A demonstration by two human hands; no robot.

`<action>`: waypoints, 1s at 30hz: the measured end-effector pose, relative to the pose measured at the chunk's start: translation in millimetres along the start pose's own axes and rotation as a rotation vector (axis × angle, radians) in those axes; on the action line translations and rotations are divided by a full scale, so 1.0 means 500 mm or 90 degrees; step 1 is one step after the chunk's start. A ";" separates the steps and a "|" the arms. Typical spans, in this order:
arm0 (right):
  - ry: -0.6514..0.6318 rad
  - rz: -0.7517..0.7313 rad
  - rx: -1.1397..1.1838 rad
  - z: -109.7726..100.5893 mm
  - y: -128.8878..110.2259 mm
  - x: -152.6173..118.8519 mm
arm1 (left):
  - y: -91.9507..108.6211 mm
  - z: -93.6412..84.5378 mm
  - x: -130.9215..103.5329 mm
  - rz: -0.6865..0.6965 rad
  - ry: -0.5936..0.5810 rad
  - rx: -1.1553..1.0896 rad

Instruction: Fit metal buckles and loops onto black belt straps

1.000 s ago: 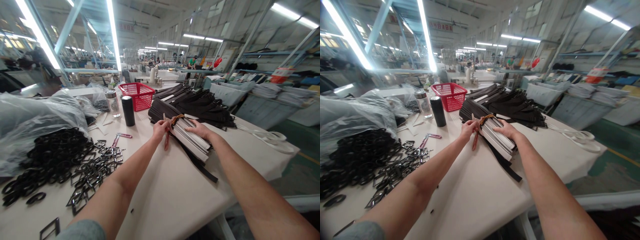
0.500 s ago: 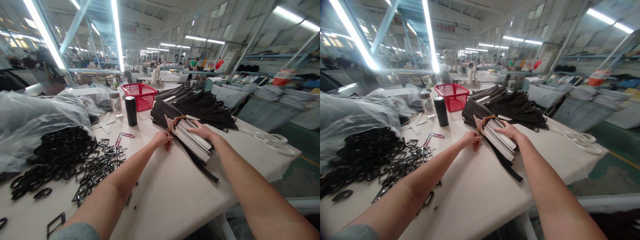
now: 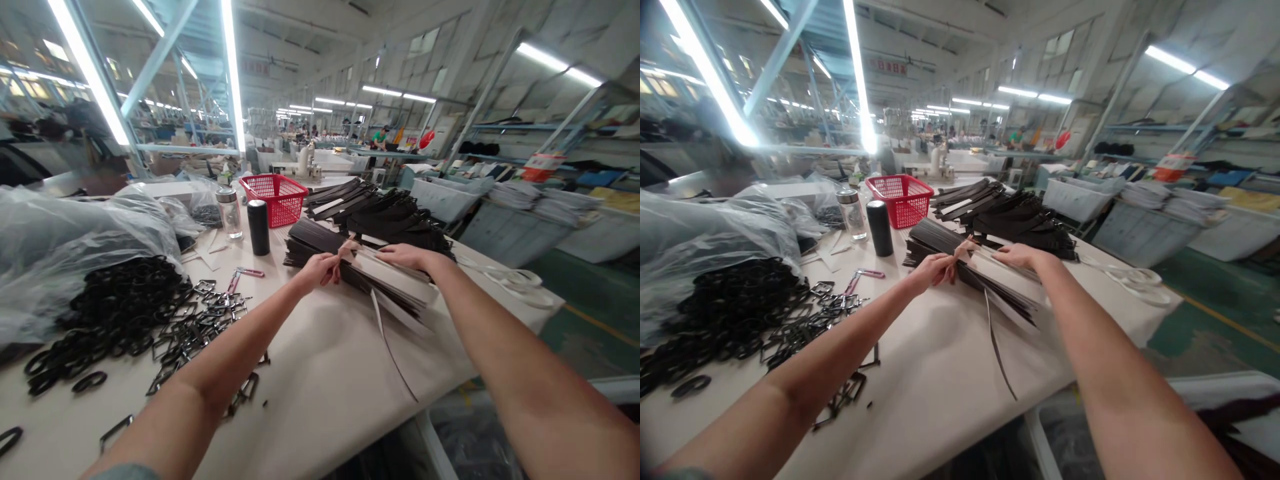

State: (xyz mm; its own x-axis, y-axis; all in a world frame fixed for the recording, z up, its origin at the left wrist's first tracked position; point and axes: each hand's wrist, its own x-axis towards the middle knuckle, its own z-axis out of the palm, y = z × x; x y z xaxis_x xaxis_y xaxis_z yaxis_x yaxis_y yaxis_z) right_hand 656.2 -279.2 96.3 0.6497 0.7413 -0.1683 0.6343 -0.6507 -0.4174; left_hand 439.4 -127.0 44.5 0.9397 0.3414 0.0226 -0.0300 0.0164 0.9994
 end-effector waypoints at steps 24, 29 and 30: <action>0.010 0.096 -0.101 0.104 -0.050 -0.067 | -0.028 0.030 -0.022 -0.038 0.278 0.361; 0.053 0.122 -0.101 0.118 -0.062 -0.085 | -0.012 0.033 -0.023 0.015 0.235 0.422; 0.059 0.122 -0.100 0.120 -0.065 -0.087 | -0.010 0.038 -0.030 0.026 0.212 0.418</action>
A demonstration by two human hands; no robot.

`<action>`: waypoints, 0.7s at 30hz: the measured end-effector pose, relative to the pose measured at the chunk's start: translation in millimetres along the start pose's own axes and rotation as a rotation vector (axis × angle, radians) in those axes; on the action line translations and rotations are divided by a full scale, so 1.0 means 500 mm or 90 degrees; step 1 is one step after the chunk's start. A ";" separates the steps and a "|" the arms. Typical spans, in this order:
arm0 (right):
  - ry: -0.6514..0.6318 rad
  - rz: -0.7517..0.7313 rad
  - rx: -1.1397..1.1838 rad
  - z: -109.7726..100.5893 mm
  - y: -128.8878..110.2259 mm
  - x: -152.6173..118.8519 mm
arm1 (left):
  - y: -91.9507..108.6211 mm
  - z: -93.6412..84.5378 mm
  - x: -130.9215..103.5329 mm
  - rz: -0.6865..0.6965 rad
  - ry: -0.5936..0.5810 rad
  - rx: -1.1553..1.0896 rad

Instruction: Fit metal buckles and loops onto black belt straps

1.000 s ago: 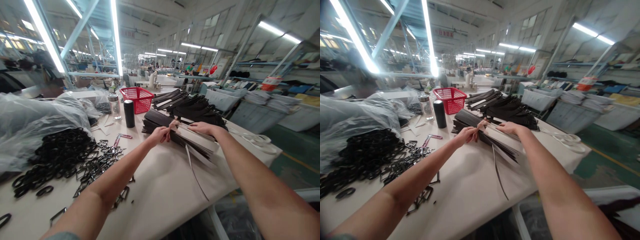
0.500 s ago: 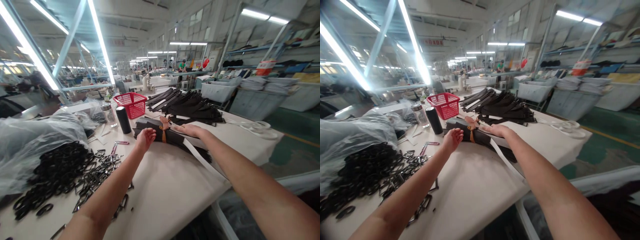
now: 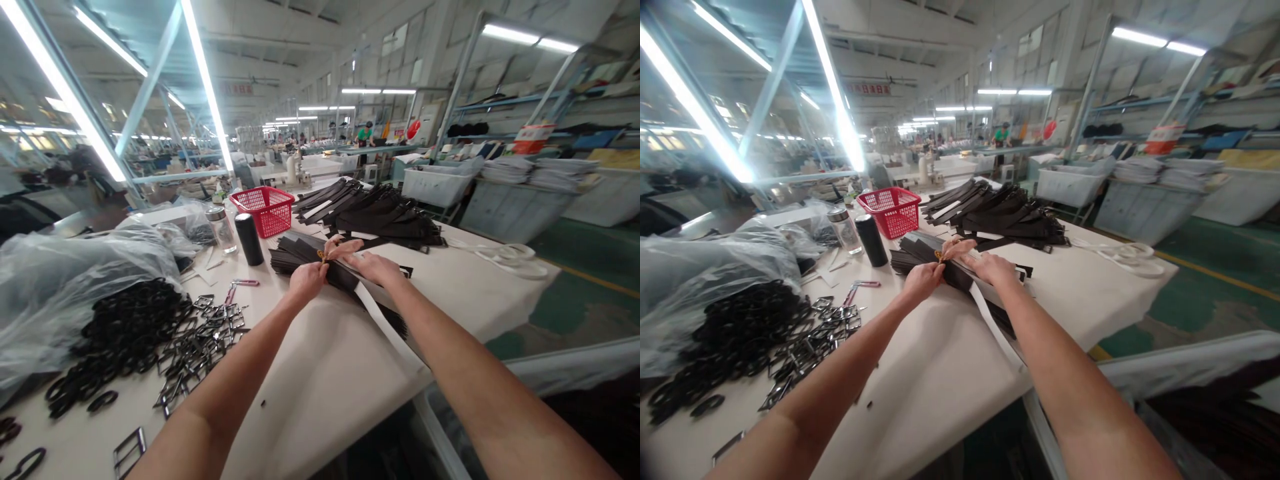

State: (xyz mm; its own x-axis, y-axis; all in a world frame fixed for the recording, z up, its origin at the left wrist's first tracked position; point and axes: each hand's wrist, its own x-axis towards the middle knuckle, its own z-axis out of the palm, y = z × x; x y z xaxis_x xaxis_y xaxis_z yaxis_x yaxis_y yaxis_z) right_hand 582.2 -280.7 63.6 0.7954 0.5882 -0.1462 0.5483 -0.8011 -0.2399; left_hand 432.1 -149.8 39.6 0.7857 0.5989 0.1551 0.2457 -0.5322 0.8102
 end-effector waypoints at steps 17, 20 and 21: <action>0.118 0.075 0.019 0.020 -0.038 -0.051 | -0.062 -0.031 -0.203 -0.097 -0.183 -0.247; 0.136 0.084 0.012 0.030 -0.044 -0.061 | -0.087 0.006 -0.163 -0.211 -0.085 -0.344; 0.144 0.086 0.008 0.035 -0.046 -0.067 | -0.084 0.022 -0.148 -0.233 -0.058 -0.371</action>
State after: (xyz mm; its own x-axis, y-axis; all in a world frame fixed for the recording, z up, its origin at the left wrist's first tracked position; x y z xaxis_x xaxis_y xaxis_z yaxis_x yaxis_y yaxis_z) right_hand 538.6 -280.0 57.4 0.8991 0.4358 0.0400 0.4317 -0.8682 -0.2445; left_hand 369.9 -178.5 -12.3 0.7615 0.6119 -0.2136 0.1790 0.1183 0.9767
